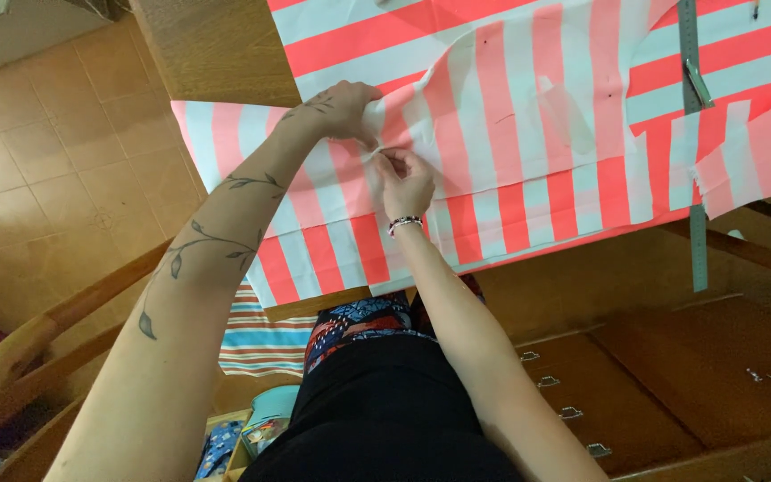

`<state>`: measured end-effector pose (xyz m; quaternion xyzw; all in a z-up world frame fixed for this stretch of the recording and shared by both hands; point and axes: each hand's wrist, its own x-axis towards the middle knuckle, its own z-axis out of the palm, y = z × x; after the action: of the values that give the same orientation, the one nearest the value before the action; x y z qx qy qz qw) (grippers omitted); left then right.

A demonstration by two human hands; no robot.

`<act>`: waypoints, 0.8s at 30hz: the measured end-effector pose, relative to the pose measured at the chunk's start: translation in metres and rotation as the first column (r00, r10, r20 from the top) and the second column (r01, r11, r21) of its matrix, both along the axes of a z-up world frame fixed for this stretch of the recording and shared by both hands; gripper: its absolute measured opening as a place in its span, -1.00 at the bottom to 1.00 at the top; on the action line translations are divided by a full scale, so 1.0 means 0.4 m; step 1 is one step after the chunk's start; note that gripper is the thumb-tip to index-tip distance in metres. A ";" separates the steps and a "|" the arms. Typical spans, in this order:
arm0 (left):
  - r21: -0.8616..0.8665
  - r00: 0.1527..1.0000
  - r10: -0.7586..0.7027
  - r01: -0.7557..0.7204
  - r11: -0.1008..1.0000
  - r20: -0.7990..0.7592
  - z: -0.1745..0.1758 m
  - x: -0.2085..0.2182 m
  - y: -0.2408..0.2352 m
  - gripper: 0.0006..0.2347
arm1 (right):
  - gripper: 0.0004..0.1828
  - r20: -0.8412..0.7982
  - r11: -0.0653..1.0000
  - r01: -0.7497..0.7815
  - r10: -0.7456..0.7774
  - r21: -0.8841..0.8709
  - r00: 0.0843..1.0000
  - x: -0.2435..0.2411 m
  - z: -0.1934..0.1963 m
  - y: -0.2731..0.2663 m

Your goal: The person traces a curved pattern onto striped fabric using a pencil and a clear template, then uses scissors to cut the fabric along the marked lines.

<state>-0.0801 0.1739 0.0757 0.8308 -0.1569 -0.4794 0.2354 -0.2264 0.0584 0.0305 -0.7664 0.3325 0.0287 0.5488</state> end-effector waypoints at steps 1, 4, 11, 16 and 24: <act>-0.001 1.000 -0.003 0.003 1.000 0.000 -0.008 0.005 0.000 -0.68 | -0.87 0.000 1.000 0.003 -0.003 -0.001 1.000 0.006 -0.001 -0.004; 0.024 1.000 0.011 -0.012 1.000 0.013 -0.026 0.009 0.008 -0.67 | -0.90 0.039 0.972 0.090 -0.101 0.218 0.994 0.004 -0.019 -0.032; 0.144 0.696 -0.073 -0.044 0.989 0.714 -0.154 -0.027 0.008 -0.16 | -0.93 0.292 0.891 -0.154 0.296 -0.426 0.909 0.043 -0.046 -0.364; 0.008 0.462 0.062 -0.149 0.989 0.885 -0.181 -0.172 -0.133 -0.21 | -0.67 0.206 0.708 -0.460 0.638 -0.536 0.742 0.161 -0.018 -0.563; -0.121 0.649 0.088 0.006 0.993 0.756 -0.150 -0.342 -0.311 -0.46 | -0.72 -0.344 0.252 -0.804 0.806 -0.538 0.482 0.235 -0.160 -0.688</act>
<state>-0.2169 0.0493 0.0155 0.9436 -0.2490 -0.0728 0.2056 -0.1324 -0.2166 -0.0334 -0.9618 -0.1180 0.1883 0.1598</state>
